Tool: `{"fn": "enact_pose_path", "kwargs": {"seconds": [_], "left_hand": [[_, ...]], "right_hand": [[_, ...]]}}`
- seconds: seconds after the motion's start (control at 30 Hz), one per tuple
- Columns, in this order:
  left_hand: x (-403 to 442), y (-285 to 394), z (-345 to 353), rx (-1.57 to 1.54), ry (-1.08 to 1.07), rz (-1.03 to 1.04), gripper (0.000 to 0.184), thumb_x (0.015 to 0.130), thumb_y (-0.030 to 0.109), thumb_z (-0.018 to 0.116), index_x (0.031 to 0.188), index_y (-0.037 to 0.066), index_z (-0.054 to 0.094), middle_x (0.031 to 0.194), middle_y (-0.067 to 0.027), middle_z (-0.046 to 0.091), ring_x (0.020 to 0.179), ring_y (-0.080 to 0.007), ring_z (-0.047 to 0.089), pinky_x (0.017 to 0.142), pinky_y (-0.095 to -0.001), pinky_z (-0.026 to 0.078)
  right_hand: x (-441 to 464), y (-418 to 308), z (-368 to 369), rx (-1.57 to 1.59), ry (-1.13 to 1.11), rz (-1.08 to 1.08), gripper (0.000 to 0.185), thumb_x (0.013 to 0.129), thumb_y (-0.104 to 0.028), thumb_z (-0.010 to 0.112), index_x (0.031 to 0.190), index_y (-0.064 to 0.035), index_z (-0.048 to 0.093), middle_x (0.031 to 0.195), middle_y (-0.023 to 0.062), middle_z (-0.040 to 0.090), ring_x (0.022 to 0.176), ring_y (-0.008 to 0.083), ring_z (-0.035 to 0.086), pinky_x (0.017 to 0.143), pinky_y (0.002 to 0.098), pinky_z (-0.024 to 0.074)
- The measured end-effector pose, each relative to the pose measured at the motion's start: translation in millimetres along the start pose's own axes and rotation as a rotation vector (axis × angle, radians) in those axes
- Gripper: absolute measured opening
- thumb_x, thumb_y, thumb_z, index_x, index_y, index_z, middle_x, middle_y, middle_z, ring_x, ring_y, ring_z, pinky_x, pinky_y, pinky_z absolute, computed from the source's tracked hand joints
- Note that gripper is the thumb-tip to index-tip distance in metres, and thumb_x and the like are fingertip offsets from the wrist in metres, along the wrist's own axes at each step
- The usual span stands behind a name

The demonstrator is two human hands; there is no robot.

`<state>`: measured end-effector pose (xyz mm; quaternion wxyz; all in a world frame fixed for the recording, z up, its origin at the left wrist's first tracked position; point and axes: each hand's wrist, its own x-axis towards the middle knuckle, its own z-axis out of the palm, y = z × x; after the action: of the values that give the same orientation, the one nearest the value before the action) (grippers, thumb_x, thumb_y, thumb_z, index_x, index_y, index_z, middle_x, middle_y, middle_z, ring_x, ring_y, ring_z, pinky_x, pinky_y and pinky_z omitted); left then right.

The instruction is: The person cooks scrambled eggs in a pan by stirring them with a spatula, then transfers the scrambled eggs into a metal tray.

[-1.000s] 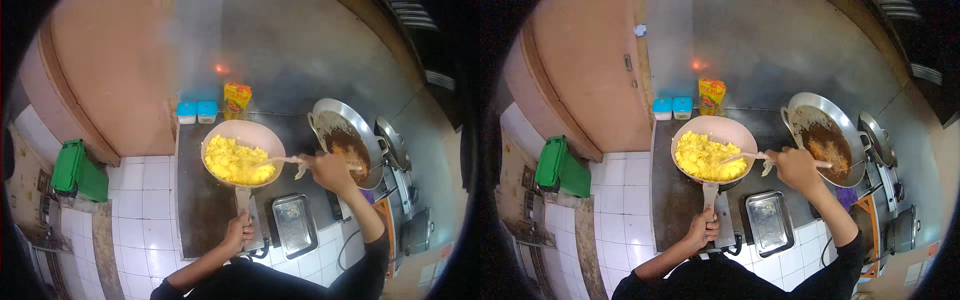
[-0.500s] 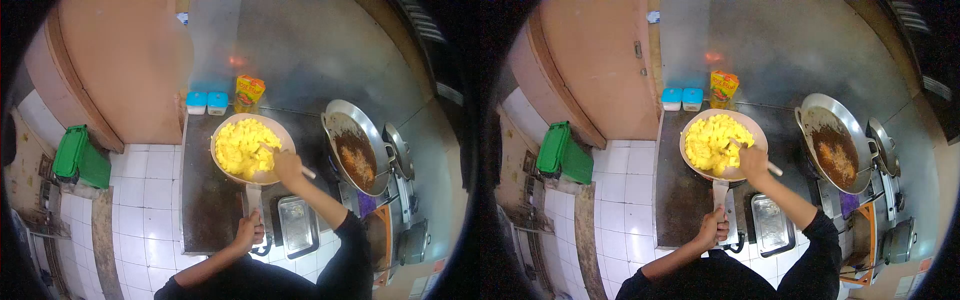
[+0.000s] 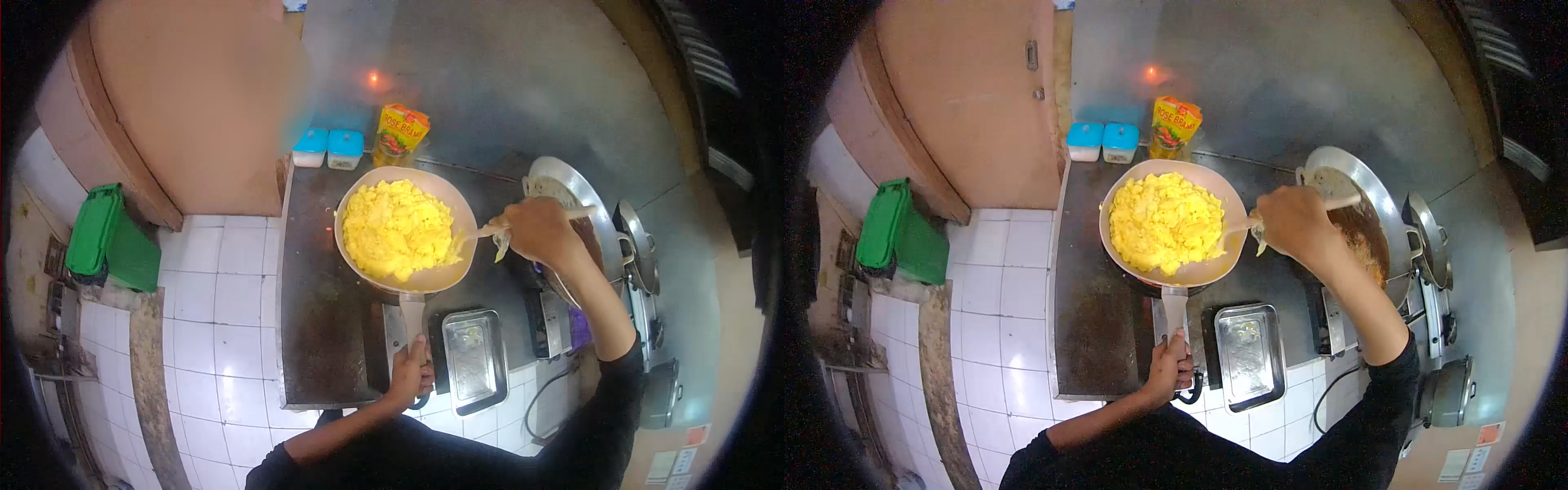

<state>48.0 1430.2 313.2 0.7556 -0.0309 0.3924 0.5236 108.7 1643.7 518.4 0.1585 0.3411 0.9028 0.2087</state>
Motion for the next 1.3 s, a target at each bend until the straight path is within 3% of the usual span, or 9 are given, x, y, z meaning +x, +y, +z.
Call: {"fn": "enact_pose_path", "kwargs": {"seconds": [0.27, 0.67, 0.77, 0.83, 0.93, 1.07, 1.13, 1.2, 1.3], "left_hand": [[5, -3, -2, -0.046, -0.022, -0.003, 0.036, 0.087, 0.045, 0.046, 0.077, 0.012, 0.037, 0.052, 0.0036, 0.030, 0.037, -0.0058, 0.027, 0.032, -0.0231, 0.022], [4, 5, 1, -0.060, -0.004, -0.084, 0.036, 0.087, 0.045, 0.044, 0.078, 0.011, 0.038, 0.051, 0.0037, 0.032, 0.035, -0.0060, 0.029, 0.030, -0.0241, 0.023], [5, 4, -1, -0.051, 0.014, -0.121, 0.036, 0.087, 0.045, 0.044, 0.078, 0.011, 0.038, 0.051, 0.0033, 0.032, 0.035, -0.0064, 0.029, 0.030, -0.0241, 0.024], [5, 4, -1, -0.064, 0.014, -0.113, 0.035, 0.088, 0.045, 0.044, 0.079, 0.011, 0.038, 0.051, 0.0032, 0.032, 0.035, -0.0066, 0.030, 0.030, -0.0244, 0.024], [8, 2, -1, -0.077, 0.003, -0.093, 0.035, 0.088, 0.044, 0.044, 0.079, 0.011, 0.038, 0.051, 0.0029, 0.033, 0.035, -0.0069, 0.031, 0.030, -0.0248, 0.025], [5, 6, 1, -0.073, 0.023, -0.128, 0.034, 0.089, 0.042, 0.043, 0.079, 0.010, 0.038, 0.050, 0.0028, 0.033, 0.035, -0.0073, 0.031, 0.030, -0.0251, 0.026], [9, -3, -7, -0.102, 0.003, -0.121, 0.033, 0.089, 0.041, 0.044, 0.080, 0.009, 0.040, 0.050, 0.0025, 0.035, 0.035, -0.0080, 0.034, 0.030, -0.0252, 0.026], [14, -14, -18, -0.268, -0.150, -0.172, 0.031, 0.088, 0.040, 0.046, 0.082, 0.009, 0.042, 0.051, 0.0021, 0.039, 0.035, -0.0096, 0.037, 0.030, -0.0268, 0.029], [10, -3, -7, -0.122, 0.010, -0.200, 0.031, 0.088, 0.040, 0.046, 0.083, 0.010, 0.044, 0.051, 0.0019, 0.041, 0.035, -0.0112, 0.039, 0.030, -0.0288, 0.030]], "right_hand": [[87, 34, 19, -0.332, -0.023, -0.144, 0.011, 0.071, -0.028, 0.059, 0.075, -0.0216, 0.067, 0.073, 0.0014, 0.062, 0.085, 0.0173, 0.057, 0.082, 0.0328, 0.0351], [183, -2, 25, -0.573, 0.331, -0.452, 0.008, 0.064, -0.021, 0.059, 0.065, -0.0157, 0.066, 0.074, -0.0012, 0.058, 0.093, 0.0158, 0.050, 0.094, 0.0314, 0.0277], [192, -5, 42, -0.611, 0.231, -0.477, 0.009, 0.066, -0.021, 0.059, 0.068, -0.0165, 0.066, 0.077, -0.0009, 0.060, 0.097, 0.0158, 0.049, 0.096, 0.0323, 0.0257], [192, -7, 51, -0.585, -0.106, -0.436, 0.013, 0.067, -0.026, 0.060, 0.072, -0.0162, 0.067, 0.081, 0.0002, 0.062, 0.097, 0.0159, 0.050, 0.098, 0.0334, 0.0240], [200, -6, 45, -0.567, -0.309, -0.407, 0.019, 0.067, -0.032, 0.061, 0.075, -0.0152, 0.067, 0.083, 0.0007, 0.063, 0.095, 0.0170, 0.053, 0.100, 0.0367, 0.0218], [220, 5, 37, -0.554, -0.417, -0.287, 0.027, 0.069, -0.034, 0.060, 0.086, -0.0153, 0.067, 0.094, 0.0029, 0.064, 0.100, 0.0174, 0.054, 0.103, 0.0401, 0.0161], [218, 2, 54, -0.413, -0.688, -0.244, 0.030, 0.066, -0.032, 0.060, 0.086, -0.0113, 0.067, 0.096, 0.0070, 0.064, 0.099, 0.0184, 0.056, 0.103, 0.0431, 0.0152], [212, 5, 81, -0.311, -0.693, -0.266, 0.030, 0.065, -0.031, 0.060, 0.086, -0.0105, 0.067, 0.095, 0.0081, 0.064, 0.098, 0.0198, 0.057, 0.103, 0.0441, 0.0159], [215, 12, 64, -0.260, -0.679, -0.260, 0.031, 0.063, -0.028, 0.060, 0.086, -0.0097, 0.067, 0.091, 0.0093, 0.065, 0.097, 0.0223, 0.058, 0.102, 0.0461, 0.0171]]}}
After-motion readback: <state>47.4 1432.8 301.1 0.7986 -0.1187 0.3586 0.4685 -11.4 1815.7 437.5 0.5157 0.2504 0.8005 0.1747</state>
